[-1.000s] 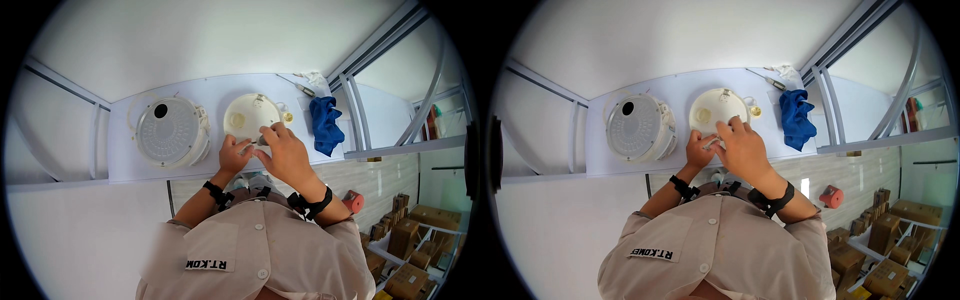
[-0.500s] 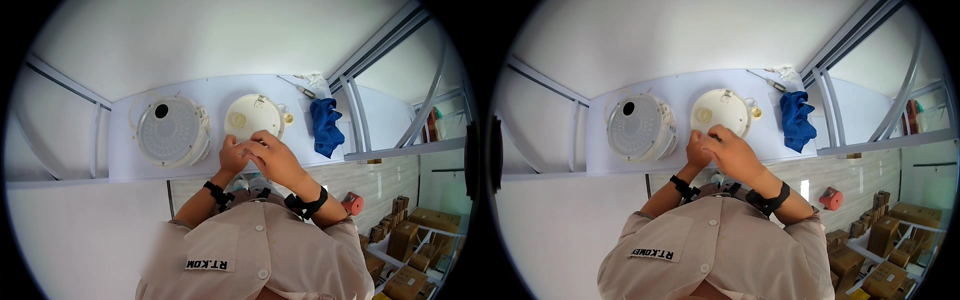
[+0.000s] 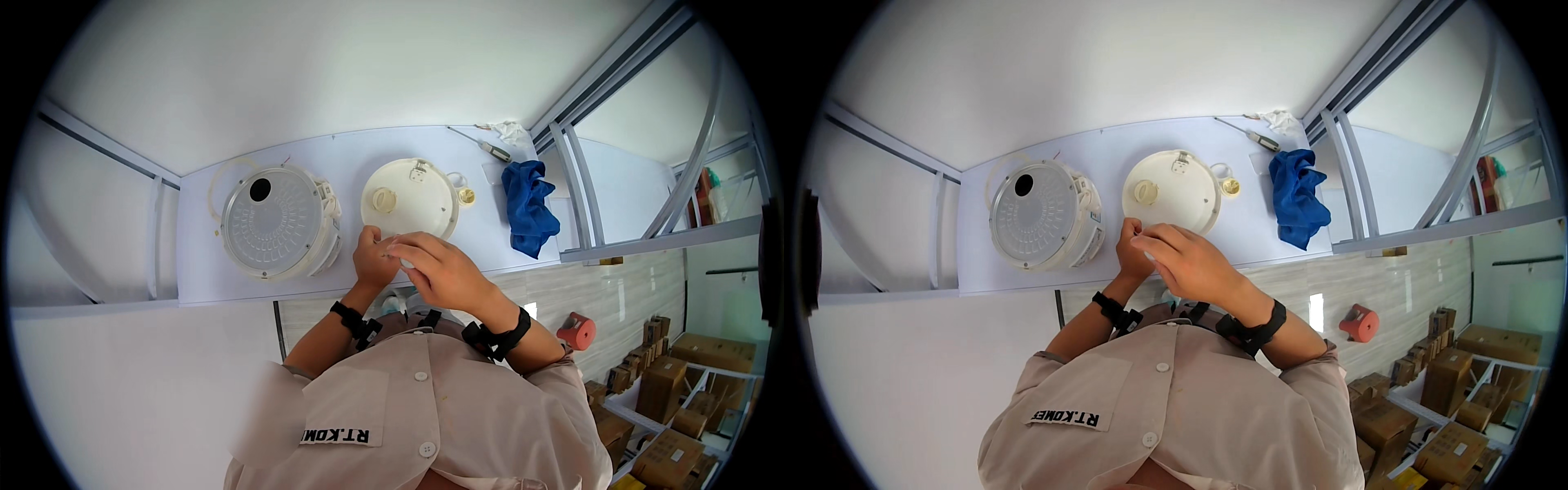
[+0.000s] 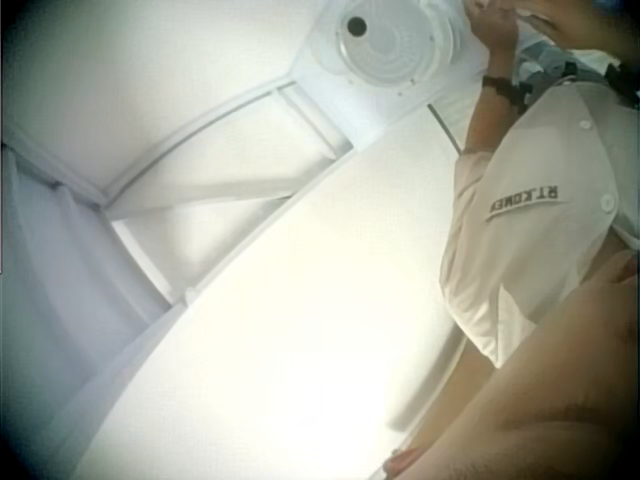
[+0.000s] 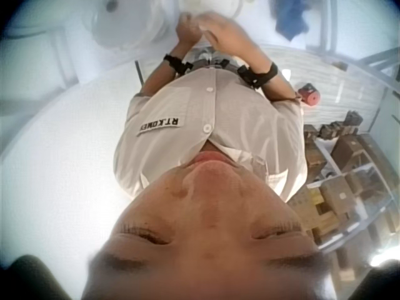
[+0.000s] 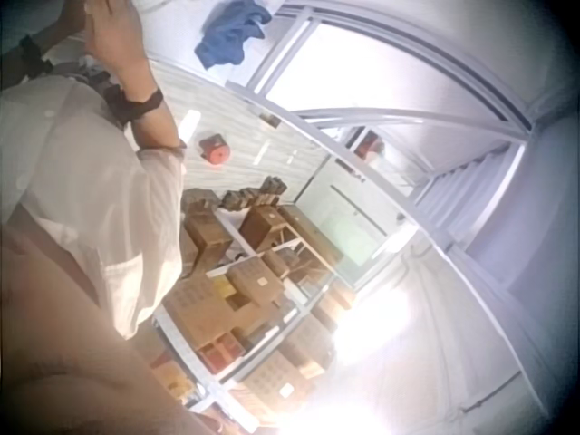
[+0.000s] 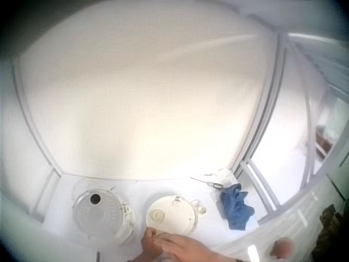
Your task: The person wipes a white circular light fixture cover with a blue cloth, then uses a screwdriver to remove screws and separate the cover from the main fixture. The person continues to unscrew and remove small components from the fixture.
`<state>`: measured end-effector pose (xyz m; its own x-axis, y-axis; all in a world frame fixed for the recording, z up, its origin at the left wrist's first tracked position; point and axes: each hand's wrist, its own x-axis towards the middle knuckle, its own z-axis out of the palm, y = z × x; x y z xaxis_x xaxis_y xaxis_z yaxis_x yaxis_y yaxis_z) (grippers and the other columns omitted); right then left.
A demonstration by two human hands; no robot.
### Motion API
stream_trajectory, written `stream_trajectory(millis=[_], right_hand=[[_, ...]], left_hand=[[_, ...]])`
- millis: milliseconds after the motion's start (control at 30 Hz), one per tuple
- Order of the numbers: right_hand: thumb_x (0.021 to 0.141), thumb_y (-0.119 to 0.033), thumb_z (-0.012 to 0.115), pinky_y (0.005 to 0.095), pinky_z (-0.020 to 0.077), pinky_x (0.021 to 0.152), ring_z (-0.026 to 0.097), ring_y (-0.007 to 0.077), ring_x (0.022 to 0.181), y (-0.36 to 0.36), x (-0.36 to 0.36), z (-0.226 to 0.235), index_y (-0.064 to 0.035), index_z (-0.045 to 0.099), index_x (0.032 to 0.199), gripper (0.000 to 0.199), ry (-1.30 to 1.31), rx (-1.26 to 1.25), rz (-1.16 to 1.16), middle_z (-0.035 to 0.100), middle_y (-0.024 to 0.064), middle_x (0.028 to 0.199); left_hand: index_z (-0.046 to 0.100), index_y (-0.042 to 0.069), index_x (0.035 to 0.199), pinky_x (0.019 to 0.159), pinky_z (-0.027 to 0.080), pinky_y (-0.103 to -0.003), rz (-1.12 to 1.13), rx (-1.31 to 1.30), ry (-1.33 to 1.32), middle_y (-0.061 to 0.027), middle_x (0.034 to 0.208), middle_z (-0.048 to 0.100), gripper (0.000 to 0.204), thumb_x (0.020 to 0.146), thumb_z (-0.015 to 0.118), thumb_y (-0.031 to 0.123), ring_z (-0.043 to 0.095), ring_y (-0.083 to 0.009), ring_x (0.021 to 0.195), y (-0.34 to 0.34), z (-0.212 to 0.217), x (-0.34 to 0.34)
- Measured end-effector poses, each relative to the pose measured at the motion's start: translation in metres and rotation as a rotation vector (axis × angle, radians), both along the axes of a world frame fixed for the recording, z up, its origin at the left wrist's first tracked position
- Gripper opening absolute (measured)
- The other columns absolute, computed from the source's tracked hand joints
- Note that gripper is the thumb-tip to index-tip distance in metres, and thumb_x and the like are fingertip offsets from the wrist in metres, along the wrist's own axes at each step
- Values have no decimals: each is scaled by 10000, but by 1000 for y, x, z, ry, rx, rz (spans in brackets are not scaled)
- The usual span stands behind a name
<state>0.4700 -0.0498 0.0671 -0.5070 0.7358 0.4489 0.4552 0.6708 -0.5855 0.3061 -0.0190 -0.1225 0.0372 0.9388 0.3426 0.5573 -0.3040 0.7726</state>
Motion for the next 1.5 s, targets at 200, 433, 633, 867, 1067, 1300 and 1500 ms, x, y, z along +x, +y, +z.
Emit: stream_trajectory(millis=[200, 433, 633, 867, 1067, 1300, 1500], right_hand=[[865, 32, 700, 427, 580, 866, 681, 364, 1024, 0, 3, 9, -59, 629, 1307, 457, 56, -13, -75, 652, 145, 1218], [881, 10, 732, 406, 589, 831, 693, 375, 1001, 5, 22, 14, -43, 642, 1287, 419, 29, 33, -194, 660, 171, 1216], [911, -9, 758, 413, 593, 868, 702, 396, 1036, 5, 24, 9, -29, 621, 1299, 411, 107, 58, -246, 663, 204, 1237], [917, -39, 777, 412, 592, 870, 702, 401, 1043, 7, 23, -10, -17, 617, 1292, 409, 145, 28, -226, 664, 209, 1242], [913, -49, 789, 411, 594, 866, 703, 397, 1042, 9, 21, -16, -18, 623, 1284, 407, 132, 11, -244, 664, 203, 1236], [890, -63, 817, 404, 600, 837, 714, 380, 1004, 12, 21, -19, -24, 641, 1245, 398, 122, 25, -247, 673, 182, 1212], [852, -177, 857, 373, 577, 628, 713, 300, 767, 12, 18, -15, -63, 656, 1183, 404, -52, 155, -302, 667, 105, 1021]], left_hand=[[856, 207, 961, 633, 485, -384, -36, 88, 9, -49, 880, 516, 176, 793, 824, 247, 561, -245, 764, 1, -7, -2], [849, 175, 1090, 673, 485, -384, -103, 140, 15, -68, 888, 513, 359, 757, 894, 301, 553, -260, 762, 5, 6, -2], [814, 101, 1075, 670, 489, -389, -54, 135, -51, -72, 894, 525, 320, 798, 859, 254, 570, -264, 761, 4, 4, 1], [819, 113, 1024, 662, 482, -380, -70, 116, -44, -71, 894, 523, 253, 802, 851, 232, 563, -257, 762, 3, 7, 0], [812, 89, 1036, 665, 477, -370, -77, 134, -70, -74, 899, 520, 277, 789, 863, 204, 555, -250, 779, 1, 5, 0], [799, 83, 1064, 681, 472, -357, -90, 132, -86, -74, 907, 508, 307, 775, 874, 154, 538, -250, 800, 1, 0, 0], [806, 69, 1047, 683, 491, -369, -85, 154, -61, -73, 917, 532, 304, 777, 877, 191, 568, -252, 804, 1, -4, 0]])
